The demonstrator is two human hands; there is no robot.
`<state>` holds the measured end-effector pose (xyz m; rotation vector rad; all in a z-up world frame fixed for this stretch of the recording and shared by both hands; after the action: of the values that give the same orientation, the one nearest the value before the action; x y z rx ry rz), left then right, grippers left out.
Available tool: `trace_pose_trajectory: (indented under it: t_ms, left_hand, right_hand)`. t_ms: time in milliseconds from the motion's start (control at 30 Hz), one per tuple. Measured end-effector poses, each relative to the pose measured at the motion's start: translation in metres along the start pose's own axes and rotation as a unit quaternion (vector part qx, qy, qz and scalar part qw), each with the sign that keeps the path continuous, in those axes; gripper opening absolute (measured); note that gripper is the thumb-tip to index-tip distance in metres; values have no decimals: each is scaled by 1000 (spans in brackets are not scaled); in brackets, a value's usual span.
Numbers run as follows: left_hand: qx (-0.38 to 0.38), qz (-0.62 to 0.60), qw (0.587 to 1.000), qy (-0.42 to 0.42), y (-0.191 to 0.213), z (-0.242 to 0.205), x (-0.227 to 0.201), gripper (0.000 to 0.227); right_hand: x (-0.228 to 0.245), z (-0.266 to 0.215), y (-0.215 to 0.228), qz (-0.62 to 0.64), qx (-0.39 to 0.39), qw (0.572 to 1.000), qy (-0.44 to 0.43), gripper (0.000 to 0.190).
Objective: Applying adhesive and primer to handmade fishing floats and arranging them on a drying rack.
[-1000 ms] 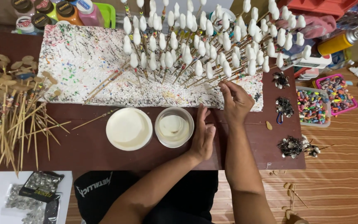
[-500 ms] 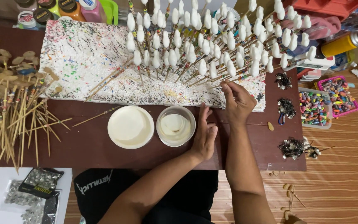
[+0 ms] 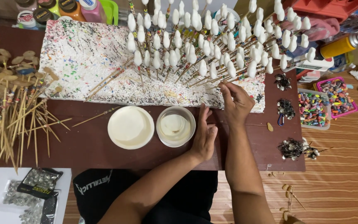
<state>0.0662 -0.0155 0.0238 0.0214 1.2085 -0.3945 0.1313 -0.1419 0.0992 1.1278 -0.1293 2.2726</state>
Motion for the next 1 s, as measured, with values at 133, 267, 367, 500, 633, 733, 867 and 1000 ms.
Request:
trace_pose_trajectory:
  t_ms: [133, 267, 367, 500, 633, 733, 867, 1000]
  left_hand:
    - [3, 2, 1000, -2, 0, 0, 0, 70]
    - [1, 4, 1000, -4, 0, 0, -1, 70]
    - [3, 3, 1000, -3, 0, 0, -1, 70]
    - [2, -1, 1000, -8, 0, -1, 1, 70]
    - [3, 1, 1000, -13, -1, -1, 2, 70]
    - [0, 10, 1000, -18, -1, 0, -2, 69]
    - [1, 6, 1000, -14, 0, 0, -1, 70]
    - [2, 8, 1000, -15, -1, -1, 0, 69]
  right_hand:
    - [-1, 0, -1, 2, 10, 1000, -1, 4]
    - [3, -1, -6, -8, 18, 1000, 0, 4]
    - [1, -1, -6, -17, 23, 1000, 2, 4]
    - [-1, -2, -6, -6, 32, 999, -3, 5]
    - [-5, -3, -7, -1, 35, 999, -2, 4]
    - [-11, -5, -7, 12, 35, 999, -7, 4]
    - [-7, -4, -8, 11, 40, 999, -12, 4]
    - [-6, -4, -8, 10, 42, 999, -12, 3]
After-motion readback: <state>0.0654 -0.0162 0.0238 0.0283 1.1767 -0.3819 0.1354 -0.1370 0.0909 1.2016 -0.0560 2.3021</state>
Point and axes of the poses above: each hand's wrist, its own z-axis towards the middle knuckle, its own y-axis out of the back of the hand, x = y × z, the point moved 7 cm from there along z, towards the middle knuckle, and after that the axes turned 5 degrees about -y, right-handed, at the moved point
